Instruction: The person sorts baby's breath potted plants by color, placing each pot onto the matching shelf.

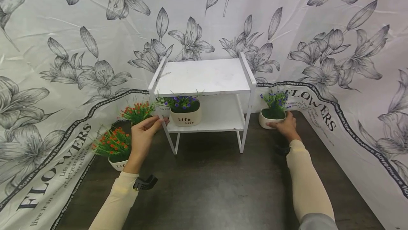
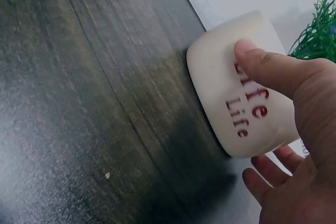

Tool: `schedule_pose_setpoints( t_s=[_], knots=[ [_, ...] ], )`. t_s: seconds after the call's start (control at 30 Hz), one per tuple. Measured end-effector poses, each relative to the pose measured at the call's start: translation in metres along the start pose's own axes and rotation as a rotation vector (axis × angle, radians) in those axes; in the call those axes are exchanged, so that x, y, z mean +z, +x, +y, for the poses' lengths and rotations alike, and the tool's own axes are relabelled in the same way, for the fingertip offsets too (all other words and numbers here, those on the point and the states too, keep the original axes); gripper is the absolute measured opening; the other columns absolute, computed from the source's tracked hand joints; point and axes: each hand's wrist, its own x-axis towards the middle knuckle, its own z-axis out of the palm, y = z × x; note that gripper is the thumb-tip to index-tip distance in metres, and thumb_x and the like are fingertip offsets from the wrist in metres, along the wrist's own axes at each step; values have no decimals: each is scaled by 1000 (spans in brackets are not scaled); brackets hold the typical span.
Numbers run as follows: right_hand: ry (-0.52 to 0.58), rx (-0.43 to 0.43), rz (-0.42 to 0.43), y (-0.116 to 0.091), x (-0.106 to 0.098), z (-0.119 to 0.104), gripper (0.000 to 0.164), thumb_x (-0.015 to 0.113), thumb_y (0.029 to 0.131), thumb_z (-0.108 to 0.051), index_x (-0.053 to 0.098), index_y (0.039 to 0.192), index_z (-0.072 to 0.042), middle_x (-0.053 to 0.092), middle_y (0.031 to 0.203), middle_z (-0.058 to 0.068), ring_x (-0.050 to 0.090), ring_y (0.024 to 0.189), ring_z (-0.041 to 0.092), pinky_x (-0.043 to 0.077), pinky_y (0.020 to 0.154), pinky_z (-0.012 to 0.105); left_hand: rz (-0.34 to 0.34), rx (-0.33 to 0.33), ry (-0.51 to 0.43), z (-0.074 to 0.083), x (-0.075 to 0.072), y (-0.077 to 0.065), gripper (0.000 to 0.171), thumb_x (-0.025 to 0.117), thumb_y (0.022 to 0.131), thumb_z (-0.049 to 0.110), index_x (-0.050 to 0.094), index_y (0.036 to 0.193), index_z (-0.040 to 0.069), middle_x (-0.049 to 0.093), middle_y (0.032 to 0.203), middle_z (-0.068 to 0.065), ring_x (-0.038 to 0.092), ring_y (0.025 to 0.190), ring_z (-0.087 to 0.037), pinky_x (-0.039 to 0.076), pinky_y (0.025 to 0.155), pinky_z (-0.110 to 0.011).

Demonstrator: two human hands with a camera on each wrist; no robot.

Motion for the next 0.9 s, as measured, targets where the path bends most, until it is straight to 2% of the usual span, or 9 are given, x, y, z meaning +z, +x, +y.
schedule_pose_setpoints(
  t_s=[0.23,0.37,0.47,0.57,0.67,0.8,0.9],
  knots=[
    [-72,20,25,-3,4,7,124,84,91,-49,3,169,3,11,164,44,19,150,64,26,121,77,1,19,-8,-2,1,0,21,77,100,13,79,114,-3,80,108,-24,82,97,-13,63,94,-29],
    [48,1,5,-5,7,9,125,85,91,-46,-2,165,5,12,164,42,22,150,60,26,123,72,1,17,-3,-3,0,0,22,78,100,13,79,115,-3,80,109,-25,82,97,-13,63,93,-26],
    [131,17,-43,-6,7,10,128,83,92,-45,-14,161,1,8,166,43,19,154,59,22,127,70,6,14,2,-3,0,1,21,78,99,14,80,115,-1,82,106,-19,82,97,-15,63,92,-27],
    [148,42,-70,-8,6,12,130,83,92,-46,-20,159,-2,6,166,45,16,156,59,19,128,69,7,10,12,-3,-1,1,21,79,99,14,81,114,1,83,104,-14,82,98,-17,63,93,-31],
    [150,39,-80,-9,4,13,131,83,93,-42,-22,161,-2,1,168,45,11,158,60,16,129,69,1,9,13,-3,-1,1,21,78,99,14,80,115,0,82,105,-17,82,98,-15,63,94,-33],
    [130,23,-105,-10,0,14,131,81,95,-37,-25,164,-1,-10,170,43,3,158,62,12,128,73,-6,9,17,-2,-2,2,24,78,99,14,79,116,-3,80,107,-24,81,96,-12,63,93,-29],
    [123,5,-108,-12,-1,16,130,81,95,-37,-22,165,0,-5,170,42,11,157,63,17,126,75,-3,7,32,-2,-3,2,24,79,99,15,80,116,-3,81,105,-21,81,95,-10,63,91,-25]
  ],
)
